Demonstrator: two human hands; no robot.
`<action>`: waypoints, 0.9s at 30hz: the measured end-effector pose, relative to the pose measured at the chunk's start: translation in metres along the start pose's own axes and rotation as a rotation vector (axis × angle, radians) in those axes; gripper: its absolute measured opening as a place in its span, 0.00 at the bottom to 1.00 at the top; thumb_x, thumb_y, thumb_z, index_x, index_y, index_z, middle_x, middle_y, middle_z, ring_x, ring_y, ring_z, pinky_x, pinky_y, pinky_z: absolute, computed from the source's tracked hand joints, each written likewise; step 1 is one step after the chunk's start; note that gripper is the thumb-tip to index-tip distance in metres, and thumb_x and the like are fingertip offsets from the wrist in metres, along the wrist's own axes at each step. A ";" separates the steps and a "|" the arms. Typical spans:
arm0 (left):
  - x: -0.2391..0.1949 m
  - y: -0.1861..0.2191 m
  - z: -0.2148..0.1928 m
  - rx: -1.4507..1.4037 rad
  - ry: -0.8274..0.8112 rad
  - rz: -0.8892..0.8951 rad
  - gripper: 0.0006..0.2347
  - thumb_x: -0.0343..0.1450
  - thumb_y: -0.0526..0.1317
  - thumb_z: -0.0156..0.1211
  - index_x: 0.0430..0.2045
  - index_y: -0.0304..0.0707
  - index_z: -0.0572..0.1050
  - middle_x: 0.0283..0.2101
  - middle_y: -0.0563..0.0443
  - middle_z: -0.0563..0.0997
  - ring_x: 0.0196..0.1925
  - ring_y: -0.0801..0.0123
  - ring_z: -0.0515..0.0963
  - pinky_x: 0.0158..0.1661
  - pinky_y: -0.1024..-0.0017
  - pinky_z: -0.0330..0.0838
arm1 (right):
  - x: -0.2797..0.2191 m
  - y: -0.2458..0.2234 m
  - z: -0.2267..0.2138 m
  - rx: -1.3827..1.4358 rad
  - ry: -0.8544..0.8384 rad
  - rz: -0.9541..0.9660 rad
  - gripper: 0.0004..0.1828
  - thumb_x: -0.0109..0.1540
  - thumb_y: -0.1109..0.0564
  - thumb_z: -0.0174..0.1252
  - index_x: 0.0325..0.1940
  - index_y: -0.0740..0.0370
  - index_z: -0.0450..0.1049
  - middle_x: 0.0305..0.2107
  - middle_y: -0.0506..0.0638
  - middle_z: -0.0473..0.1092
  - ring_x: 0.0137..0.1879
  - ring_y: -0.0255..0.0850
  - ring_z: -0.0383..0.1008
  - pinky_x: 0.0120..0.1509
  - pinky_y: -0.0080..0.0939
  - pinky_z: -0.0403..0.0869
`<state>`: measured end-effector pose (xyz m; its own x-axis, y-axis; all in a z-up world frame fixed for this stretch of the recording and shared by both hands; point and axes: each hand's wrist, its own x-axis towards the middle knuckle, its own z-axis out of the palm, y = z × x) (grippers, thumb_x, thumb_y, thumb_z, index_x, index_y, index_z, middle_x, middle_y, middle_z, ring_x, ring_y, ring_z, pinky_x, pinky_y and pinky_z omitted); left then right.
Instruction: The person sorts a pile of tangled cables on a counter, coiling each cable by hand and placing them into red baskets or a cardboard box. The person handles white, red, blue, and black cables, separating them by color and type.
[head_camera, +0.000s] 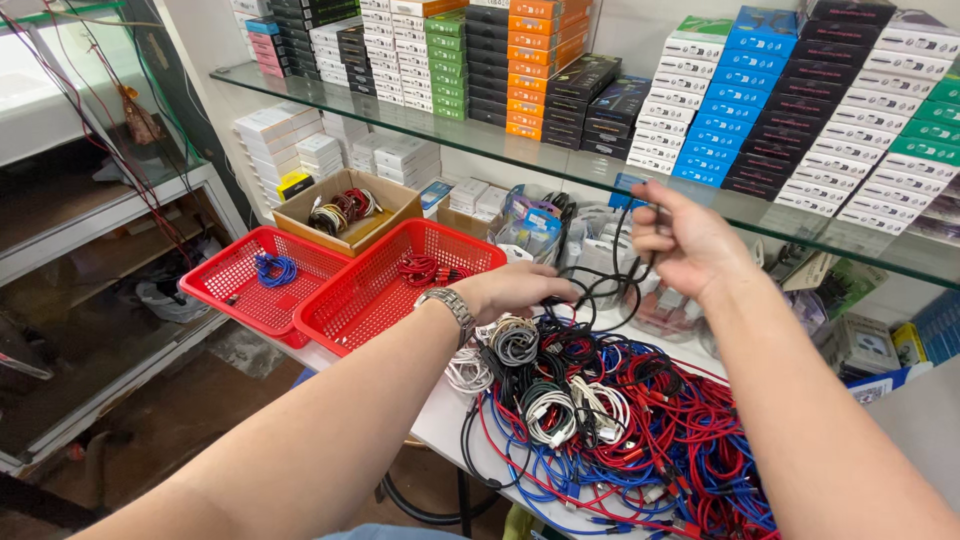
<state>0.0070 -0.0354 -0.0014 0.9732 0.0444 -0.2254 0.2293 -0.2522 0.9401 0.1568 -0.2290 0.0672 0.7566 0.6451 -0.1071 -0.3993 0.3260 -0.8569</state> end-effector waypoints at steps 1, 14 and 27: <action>0.000 0.005 0.006 -0.111 -0.072 0.024 0.11 0.73 0.43 0.60 0.42 0.35 0.78 0.38 0.57 0.79 0.40 0.79 0.77 0.45 0.70 0.76 | -0.001 0.010 0.008 0.013 0.004 -0.014 0.10 0.70 0.55 0.53 0.50 0.64 0.71 0.30 0.46 0.67 0.33 0.30 0.65 0.29 0.25 0.64; -0.007 0.000 -0.027 -0.625 0.240 0.119 0.09 0.75 0.40 0.59 0.43 0.33 0.78 0.39 0.50 0.83 0.40 0.68 0.81 0.46 0.68 0.78 | -0.001 0.040 0.040 -1.341 -0.533 -0.740 0.20 0.60 0.55 0.60 0.55 0.63 0.77 0.42 0.52 0.78 0.44 0.40 0.79 0.49 0.42 0.75; 0.005 -0.116 -0.093 -0.944 0.879 0.090 0.12 0.76 0.37 0.49 0.43 0.26 0.78 0.20 0.57 0.68 0.20 0.75 0.64 0.24 0.73 0.60 | 0.042 0.024 -0.105 -0.515 0.474 -0.347 0.11 0.70 0.60 0.49 0.46 0.67 0.76 0.21 0.43 0.63 0.21 0.33 0.62 0.26 0.36 0.68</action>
<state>-0.0137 0.0839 -0.0876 0.5865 0.7709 -0.2485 -0.2659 0.4731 0.8399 0.2331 -0.2667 -0.0105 0.9811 0.1626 0.1051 0.1036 0.0180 -0.9945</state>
